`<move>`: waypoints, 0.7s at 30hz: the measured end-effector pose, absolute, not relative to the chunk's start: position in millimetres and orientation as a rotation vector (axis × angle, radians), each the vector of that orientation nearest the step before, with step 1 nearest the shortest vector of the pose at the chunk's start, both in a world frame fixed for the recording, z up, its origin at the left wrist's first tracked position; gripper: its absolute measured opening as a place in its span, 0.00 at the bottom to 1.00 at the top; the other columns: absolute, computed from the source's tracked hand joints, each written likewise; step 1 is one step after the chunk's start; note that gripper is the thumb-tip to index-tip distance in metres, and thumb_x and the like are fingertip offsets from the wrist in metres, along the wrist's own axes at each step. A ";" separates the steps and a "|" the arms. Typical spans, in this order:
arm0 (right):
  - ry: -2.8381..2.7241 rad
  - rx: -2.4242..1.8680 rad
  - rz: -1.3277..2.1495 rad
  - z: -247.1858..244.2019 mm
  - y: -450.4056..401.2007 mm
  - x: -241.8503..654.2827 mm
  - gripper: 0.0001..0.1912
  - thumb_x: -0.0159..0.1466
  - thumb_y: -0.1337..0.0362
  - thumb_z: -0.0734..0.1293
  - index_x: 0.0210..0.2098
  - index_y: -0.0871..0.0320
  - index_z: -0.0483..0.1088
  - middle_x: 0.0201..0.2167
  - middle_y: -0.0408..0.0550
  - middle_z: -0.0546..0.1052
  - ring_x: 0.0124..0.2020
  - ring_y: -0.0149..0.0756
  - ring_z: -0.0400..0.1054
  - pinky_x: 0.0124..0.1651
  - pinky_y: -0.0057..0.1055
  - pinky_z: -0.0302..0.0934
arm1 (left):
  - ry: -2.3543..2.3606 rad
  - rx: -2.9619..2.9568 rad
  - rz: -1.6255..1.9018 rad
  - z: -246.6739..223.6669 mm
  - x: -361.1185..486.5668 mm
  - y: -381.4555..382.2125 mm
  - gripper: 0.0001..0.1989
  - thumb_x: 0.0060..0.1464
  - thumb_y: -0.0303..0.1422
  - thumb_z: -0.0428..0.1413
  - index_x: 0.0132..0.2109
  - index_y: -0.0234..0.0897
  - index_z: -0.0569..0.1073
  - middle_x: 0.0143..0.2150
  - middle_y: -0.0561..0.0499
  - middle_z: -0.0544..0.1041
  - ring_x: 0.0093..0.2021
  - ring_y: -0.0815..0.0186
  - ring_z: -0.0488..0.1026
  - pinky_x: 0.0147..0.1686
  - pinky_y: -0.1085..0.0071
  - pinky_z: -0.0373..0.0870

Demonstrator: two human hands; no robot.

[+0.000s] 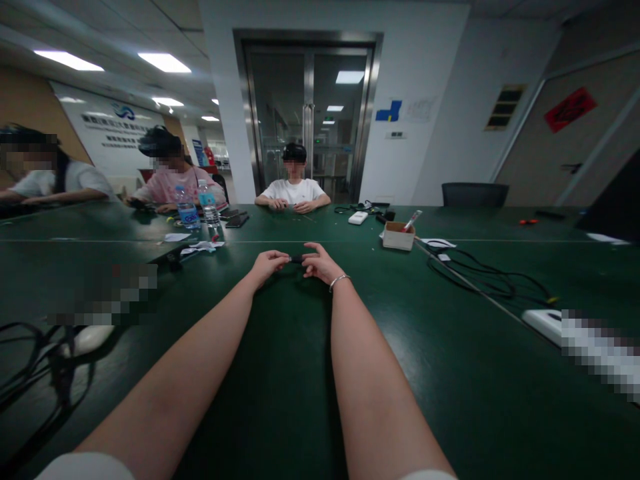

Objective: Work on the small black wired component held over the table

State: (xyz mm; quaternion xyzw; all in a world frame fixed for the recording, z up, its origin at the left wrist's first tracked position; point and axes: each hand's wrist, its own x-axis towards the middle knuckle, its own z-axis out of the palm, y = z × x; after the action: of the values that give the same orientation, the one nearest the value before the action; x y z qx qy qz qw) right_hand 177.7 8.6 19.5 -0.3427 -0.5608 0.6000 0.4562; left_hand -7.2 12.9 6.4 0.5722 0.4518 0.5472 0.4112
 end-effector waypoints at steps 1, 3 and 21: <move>-1.366 -0.846 1.488 19.7 8.1 178.2 0.26 0.55 0.77 0.65 0.49 0.52 0.58 0.30 0.37 0.72 0.14 0.20 0.64 0.25 0.26 0.70 | 1.134 1.437 1.379 6.0 -7.3 13.3 0.11 0.35 0.31 0.63 0.29 0.31 0.75 0.21 0.53 0.71 0.21 0.73 0.63 0.24 0.73 0.59; -1.349 -0.883 1.505 20.4 7.8 177.0 0.21 0.57 0.75 0.64 0.48 0.54 0.59 0.26 0.37 0.71 0.14 0.21 0.64 0.25 0.27 0.70 | 1.130 1.434 1.381 5.5 -7.3 13.5 0.11 0.35 0.31 0.63 0.30 0.31 0.75 0.21 0.53 0.71 0.21 0.73 0.63 0.24 0.73 0.59; -1.382 -0.968 1.503 18.6 11.4 172.3 0.06 0.63 0.70 0.63 0.40 0.61 0.63 0.24 0.44 0.73 0.14 0.22 0.63 0.24 0.27 0.70 | 1.116 1.425 1.385 7.7 -5.6 10.9 0.11 0.34 0.31 0.63 0.29 0.31 0.75 0.21 0.53 0.71 0.21 0.73 0.63 0.24 0.74 0.58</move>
State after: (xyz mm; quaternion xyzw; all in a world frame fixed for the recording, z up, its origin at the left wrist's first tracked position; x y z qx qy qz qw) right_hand 172.3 11.4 18.6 -0.3875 -0.5530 0.6017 0.4267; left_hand -5.6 10.9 7.7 0.5679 0.4447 0.5521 0.4182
